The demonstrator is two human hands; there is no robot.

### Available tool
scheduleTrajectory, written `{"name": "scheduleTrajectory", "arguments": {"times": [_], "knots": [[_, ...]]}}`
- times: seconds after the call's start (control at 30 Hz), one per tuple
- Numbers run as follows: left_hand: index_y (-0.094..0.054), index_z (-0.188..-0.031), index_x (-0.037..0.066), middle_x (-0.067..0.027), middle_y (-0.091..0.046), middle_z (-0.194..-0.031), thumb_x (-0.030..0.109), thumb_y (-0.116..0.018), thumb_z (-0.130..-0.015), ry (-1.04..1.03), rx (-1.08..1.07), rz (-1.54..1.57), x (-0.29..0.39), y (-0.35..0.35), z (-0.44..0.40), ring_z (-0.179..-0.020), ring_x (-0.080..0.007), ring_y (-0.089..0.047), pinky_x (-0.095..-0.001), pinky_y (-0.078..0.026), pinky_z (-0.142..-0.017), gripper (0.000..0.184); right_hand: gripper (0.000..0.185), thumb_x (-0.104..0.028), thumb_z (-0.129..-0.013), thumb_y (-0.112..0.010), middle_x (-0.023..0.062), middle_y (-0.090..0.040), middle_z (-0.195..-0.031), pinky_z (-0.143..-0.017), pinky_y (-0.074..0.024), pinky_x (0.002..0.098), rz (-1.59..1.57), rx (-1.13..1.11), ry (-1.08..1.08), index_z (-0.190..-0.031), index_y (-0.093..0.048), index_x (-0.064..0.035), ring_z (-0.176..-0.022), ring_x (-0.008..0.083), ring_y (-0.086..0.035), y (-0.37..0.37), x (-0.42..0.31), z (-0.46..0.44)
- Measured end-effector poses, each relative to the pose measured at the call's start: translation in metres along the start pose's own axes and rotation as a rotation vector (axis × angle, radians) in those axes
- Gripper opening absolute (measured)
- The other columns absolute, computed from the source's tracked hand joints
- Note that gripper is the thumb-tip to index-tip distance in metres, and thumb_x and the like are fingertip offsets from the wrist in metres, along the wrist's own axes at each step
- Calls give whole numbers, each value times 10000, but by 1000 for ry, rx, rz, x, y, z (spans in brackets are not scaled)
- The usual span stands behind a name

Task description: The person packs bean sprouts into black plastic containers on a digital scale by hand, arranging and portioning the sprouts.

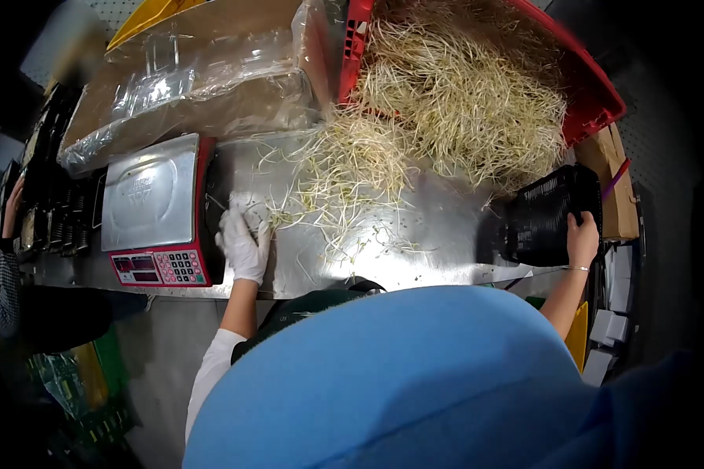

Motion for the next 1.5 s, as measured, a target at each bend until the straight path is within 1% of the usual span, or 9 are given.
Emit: {"name": "scheduleTrajectory", "arguments": {"times": [0.2,0.3,0.43,0.63,0.83,0.97,1.1,1.3,1.5], "knots": [[-321,-1338,11,-226,-364,-1331,225,-600,-827,-300,91,417,34,7,-18,-1248,-334,-346,-378,-254,-1046,620,228,-242,-835,-618,131,-629,-748,-600,-472,313,-378,329,33,-914,-614,-28,-645,238,-602,58,-28,22],[-263,-1376,42,-154,-320,-1385,242,-543,-883,-93,-128,1099,40,56,-23,-1259,-253,-337,-353,-283,-1030,600,156,18,-667,-646,77,-632,-776,-635,-479,323,-491,411,683,-807,-632,-50,-700,250,-604,75,-149,74],[-116,-1431,96,-96,-242,-1435,275,-566,-853,83,-450,2011,77,112,-21,-1265,-214,-320,-316,-269,-1026,754,201,-120,-656,-644,21,-600,-819,-626,-447,290,-718,113,1485,-848,-603,-80,-729,168,-574,25,-287,157],[-451,-1206,35,-127,-542,-1125,189,-577,-812,450,276,1741,-39,156,-40,-1006,-229,-563,-361,-469,-879,442,291,-237,-695,-689,91,-603,-891,-763,-446,388,-1239,-10,1038,-908,-611,-54,-840,281,-559,-42,-367,171],[-416,-1260,17,-135,-507,-1178,286,-623,-825,608,529,1345,-143,167,-50,-1053,-219,-517,-340,-436,-890,552,194,-249,-732,-646,107,-614,-822,-666,-485,386,-447,-435,714,-812,-628,-73,-762,277,-598,-141,-375,194],[-423,-1257,6,-183,-444,-1253,149,-584,-855,54,902,704,-70,171,-36,-1101,-220,-476,-335,-384,-935,456,149,-206,-731,-628,113,-602,-740,-633,-480,362,-729,-443,691,-752,-618,-58,-685,270,-592,-128,-350,187],[-578,-1067,-10,-176,-626,-904,99,-624,-803,-371,166,687,22,57,-37,-839,-278,-609,-326,-477,-759,289,146,-171,-745,-637,104,-574,-696,-607,-456,316,-921,-526,515,-724,-585,-36,-640,228,-565,-60,-253,173],[-624,-931,27,-140,-633,-843,314,-597,-825,-150,-341,570,54,-37,-65,-799,-313,-588,-397,-463,-740,307,270,-365,-677,-642,115,-647,-804,-657,-481,422,37,-1051,537,-811,-669,-133,-720,307,-615,-85,-82,211],[-616,-866,-30,-69,-647,-877,87,-624,-823,108,-457,1329,39,3,-47,-792,-97,-582,-223,-459,-744,125,244,-76,-735,-666,82,-614,-812,-652,-490,292,-910,-599,550,-975,-635,-52,-697,192,-615,-51,-214,203]]}}
Point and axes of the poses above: each hand's wrist, its own z-axis away from the middle knuckle, its own y-axis out of the back of the hand, x = y × z, the point moved 2 cm from there along -z, towards the middle knuckle
